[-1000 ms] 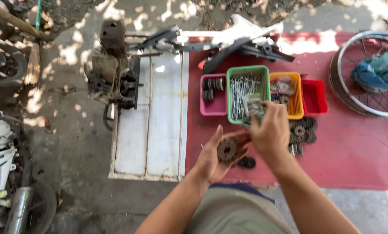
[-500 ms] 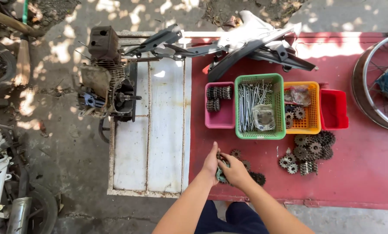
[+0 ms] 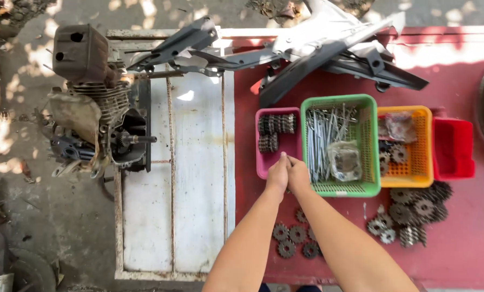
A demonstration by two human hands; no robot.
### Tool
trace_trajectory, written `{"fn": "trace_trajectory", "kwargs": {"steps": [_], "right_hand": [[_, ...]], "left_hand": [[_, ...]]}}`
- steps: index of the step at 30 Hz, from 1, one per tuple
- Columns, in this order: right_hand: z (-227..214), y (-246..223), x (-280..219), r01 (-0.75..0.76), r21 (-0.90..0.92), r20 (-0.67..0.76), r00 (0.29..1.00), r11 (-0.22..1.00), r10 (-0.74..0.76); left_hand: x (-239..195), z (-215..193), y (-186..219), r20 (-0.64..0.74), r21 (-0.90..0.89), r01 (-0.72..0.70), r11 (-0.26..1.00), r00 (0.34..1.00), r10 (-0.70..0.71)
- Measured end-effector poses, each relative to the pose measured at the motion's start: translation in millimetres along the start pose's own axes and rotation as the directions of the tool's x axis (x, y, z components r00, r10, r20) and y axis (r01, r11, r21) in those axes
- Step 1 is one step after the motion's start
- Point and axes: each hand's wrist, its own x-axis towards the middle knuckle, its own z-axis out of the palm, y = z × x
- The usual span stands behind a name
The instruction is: The person sits on the floor and cleans small metal gears using a cloth. They pick up gears from a pile on a red mat, wipe them, and place them into a pink basket. The workspace includes several baskets of parts and a motorcycle engine nearby.
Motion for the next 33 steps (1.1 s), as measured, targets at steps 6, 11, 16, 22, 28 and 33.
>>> {"fn": "trace_trajectory", "kwargs": {"steps": [6, 11, 16, 22, 28, 33], "right_hand": [[33, 3, 67, -0.092, 0.04, 0.026, 0.995, 0.995, 0.091], [50, 14, 80, -0.097, 0.065, 0.039, 0.995, 0.993, 0.094], [39, 8, 72, 0.014, 0.188, 0.021, 1.0, 0.982, -0.018], [18, 5, 64, -0.046, 0.196, 0.123, 0.992, 0.979, 0.021], [-38, 26, -25, 0.085, 0.531, -0.152, 0.988, 0.843, -0.004], [-35, 109, -93, -0.106, 0.177, 0.005, 0.994, 0.978, 0.107]], "left_hand": [[59, -8, 4, -0.033, 0.144, 0.052, 0.988, 0.998, -0.048], [49, -23, 17, -0.116, 0.197, 0.104, 0.975, 0.99, -0.082], [54, -21, 1, -0.14, 0.18, 0.126, 0.975, 0.985, -0.102], [45, -16, 5, -0.092, 0.184, 0.143, 0.972, 0.988, -0.128], [-15, -23, -43, -0.02, 0.346, -0.164, 0.924, 0.983, 0.182], [-74, -51, -100, 0.17, 0.792, -0.194, 0.579, 0.981, 0.096]]}}
